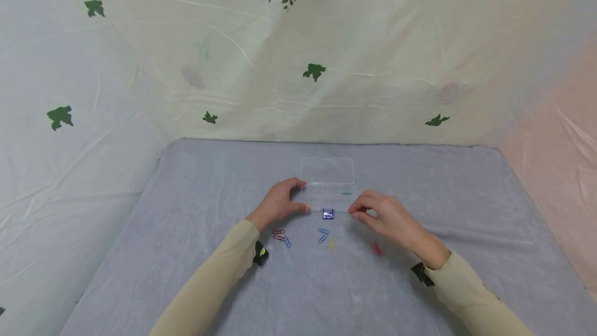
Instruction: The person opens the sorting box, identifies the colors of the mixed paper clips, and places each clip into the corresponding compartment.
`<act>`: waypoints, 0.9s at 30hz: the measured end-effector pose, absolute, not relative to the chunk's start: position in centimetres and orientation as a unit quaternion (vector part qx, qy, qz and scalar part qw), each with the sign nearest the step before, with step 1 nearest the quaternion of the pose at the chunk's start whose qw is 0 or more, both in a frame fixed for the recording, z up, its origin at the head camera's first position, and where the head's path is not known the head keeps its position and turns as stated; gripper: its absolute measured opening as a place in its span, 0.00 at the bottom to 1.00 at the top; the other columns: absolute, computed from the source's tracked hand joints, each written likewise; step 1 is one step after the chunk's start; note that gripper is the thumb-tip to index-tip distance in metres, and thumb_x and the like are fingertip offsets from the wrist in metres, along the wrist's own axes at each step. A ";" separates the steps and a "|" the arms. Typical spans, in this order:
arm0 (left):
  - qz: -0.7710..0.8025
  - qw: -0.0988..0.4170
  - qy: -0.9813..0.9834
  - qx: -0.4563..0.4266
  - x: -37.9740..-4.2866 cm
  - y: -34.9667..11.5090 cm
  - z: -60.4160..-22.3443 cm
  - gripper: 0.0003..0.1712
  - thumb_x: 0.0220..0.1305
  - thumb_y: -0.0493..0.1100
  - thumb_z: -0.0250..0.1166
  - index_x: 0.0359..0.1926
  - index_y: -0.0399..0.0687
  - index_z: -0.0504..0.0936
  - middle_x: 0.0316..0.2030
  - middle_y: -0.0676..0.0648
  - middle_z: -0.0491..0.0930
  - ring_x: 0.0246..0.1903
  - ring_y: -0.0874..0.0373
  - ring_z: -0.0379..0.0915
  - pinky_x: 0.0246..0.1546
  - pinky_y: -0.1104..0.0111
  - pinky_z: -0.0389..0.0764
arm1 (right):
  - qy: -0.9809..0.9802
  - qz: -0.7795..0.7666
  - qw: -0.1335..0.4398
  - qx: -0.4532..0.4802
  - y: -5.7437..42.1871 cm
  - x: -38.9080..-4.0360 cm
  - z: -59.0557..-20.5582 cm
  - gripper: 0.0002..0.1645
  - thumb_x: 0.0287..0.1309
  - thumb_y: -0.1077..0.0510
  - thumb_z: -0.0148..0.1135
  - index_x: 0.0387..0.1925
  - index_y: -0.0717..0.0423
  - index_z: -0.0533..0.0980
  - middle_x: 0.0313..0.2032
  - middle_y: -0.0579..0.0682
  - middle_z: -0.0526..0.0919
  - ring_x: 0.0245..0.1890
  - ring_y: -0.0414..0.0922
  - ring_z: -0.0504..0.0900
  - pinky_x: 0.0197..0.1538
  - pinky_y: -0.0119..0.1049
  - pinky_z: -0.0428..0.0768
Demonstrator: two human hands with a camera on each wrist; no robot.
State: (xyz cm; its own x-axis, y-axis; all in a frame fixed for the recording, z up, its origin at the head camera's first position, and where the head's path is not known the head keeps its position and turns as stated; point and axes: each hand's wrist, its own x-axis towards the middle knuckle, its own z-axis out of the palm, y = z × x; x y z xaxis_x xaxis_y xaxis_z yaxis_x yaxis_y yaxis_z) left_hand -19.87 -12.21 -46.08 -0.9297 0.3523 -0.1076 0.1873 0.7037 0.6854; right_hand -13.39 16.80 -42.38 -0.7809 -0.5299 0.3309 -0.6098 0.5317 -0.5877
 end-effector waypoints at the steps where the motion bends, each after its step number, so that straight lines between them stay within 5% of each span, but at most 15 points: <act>1: 0.356 0.116 0.916 0.148 -19.9 -12.2 -46.1 0.40 0.55 0.46 0.81 0.67 0.42 0.77 0.63 0.41 0.79 0.66 0.46 0.71 0.71 0.55 0.68 | -0.873 0.359 0.058 0.325 16.8 -13.4 -42.4 0.10 0.57 0.69 0.74 0.38 0.53 0.86 0.37 0.39 0.84 0.38 0.36 0.83 0.41 0.41 0.86; 27: 0.357 0.112 0.915 0.150 -19.8 -12.2 -46.0 0.39 0.56 0.46 0.81 0.66 0.42 0.77 0.64 0.41 0.78 0.67 0.45 0.71 0.71 0.55 0.67 | -0.884 0.373 0.101 0.263 17.0 -15.1 -42.0 0.07 0.60 0.68 0.73 0.38 0.56 0.86 0.38 0.43 0.86 0.39 0.43 0.85 0.43 0.48 0.86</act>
